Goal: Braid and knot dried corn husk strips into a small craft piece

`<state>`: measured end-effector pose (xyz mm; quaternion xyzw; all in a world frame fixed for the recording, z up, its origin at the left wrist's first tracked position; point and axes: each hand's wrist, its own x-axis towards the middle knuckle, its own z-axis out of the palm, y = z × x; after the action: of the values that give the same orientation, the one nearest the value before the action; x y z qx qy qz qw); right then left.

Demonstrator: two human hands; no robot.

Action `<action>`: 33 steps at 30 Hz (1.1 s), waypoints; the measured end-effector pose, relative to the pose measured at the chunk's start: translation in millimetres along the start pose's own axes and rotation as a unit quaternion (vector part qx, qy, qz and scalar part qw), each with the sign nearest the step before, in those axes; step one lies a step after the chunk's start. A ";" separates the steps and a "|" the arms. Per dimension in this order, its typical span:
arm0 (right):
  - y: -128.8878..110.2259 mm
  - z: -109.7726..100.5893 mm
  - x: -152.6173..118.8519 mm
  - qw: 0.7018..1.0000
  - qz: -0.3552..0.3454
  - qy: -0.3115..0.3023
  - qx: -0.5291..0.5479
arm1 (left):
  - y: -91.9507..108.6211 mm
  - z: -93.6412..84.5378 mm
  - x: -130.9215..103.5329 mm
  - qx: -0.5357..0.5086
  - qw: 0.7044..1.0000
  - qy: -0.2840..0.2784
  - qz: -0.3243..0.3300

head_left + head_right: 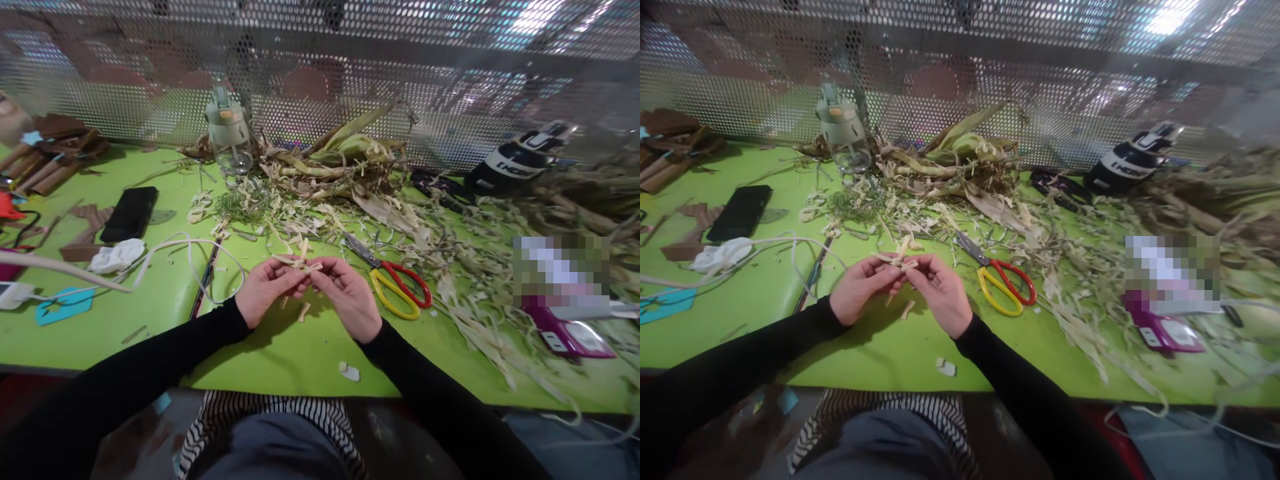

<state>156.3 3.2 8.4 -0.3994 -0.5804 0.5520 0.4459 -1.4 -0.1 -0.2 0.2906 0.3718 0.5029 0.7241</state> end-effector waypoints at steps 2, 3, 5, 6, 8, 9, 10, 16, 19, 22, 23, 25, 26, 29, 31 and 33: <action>0.7 -0.7 -0.3 1.000 -0.017 -0.007 -0.023 | 1.4 0.5 0.5 -0.030 0.999 -0.001 -0.038; 1.1 -1.3 -0.1 0.999 -0.031 -0.006 -0.040 | 2.0 0.7 0.7 -0.047 0.997 -0.007 -0.056; 1.7 -2.3 0.2 0.991 -0.079 0.011 -0.104 | 2.2 1.2 0.7 -0.079 0.994 -0.020 -0.078; 1.6 -2.6 0.1 0.981 -0.117 0.025 -0.155 | 1.8 1.5 0.5 -0.090 0.992 -0.025 -0.079; 0.4 -2.4 -0.9 0.940 -0.205 0.053 -0.269 | 0.4 2.6 -0.4 -0.101 0.992 -0.031 -0.070; -0.4 -1.9 -1.6 0.913 -0.244 0.064 -0.319 | -0.3 3.2 -1.1 -0.103 0.992 -0.031 -0.064; -1.2 -1.2 -2.4 0.890 -0.275 0.070 -0.358 | -0.8 4.0 -1.9 -0.106 0.992 -0.028 -0.062; -2.2 -0.5 -1.7 0.871 -0.298 0.060 -0.386 | 0.8 4.9 -4.2 -0.149 0.981 -0.012 -0.121; -2.4 -5.5 1.3 0.881 -0.303 0.032 -0.362 | 2.3 2.3 -3.6 -0.172 0.974 -0.037 -0.142; -3.4 -10.8 3.0 0.884 -0.321 0.008 -0.339 | 2.0 0.5 -4.0 -0.173 0.969 -0.072 -0.158; -3.7 -11.8 3.1 0.883 -0.331 0.006 -0.334 | 1.5 0.4 -4.4 -0.170 0.969 -0.080 -0.159; -3.9 -12.6 2.5 0.875 -0.350 0.014 -0.333 | 0.0 1.3 -5.3 -0.159 0.973 -0.085 -0.145; -3.9 -12.5 2.0 0.871 -0.357 0.022 -0.337 | -0.9 2.0 -5.8 -0.151 0.976 -0.081 -0.132; -3.6 -11.9 1.2 0.863 -0.355 0.037 -0.356 | -2.7 4.3 -6.5 -0.127 0.986 -0.059 -0.094; -3.3 -12.5 2.2 0.866 -0.347 0.030 -0.359 | -2.8 5.0 -6.6 -0.120 0.988 -0.045 -0.090; -3.3 -13.9 4.1 0.872 -0.343 0.010 -0.349 | -1.9 5.1 -6.9 -0.126 0.986 -0.038 -0.107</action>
<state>168.5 10.9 11.9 -0.3103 -0.8315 0.1223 0.4443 2.4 -7.5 2.8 0.1745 0.3072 0.4538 0.8181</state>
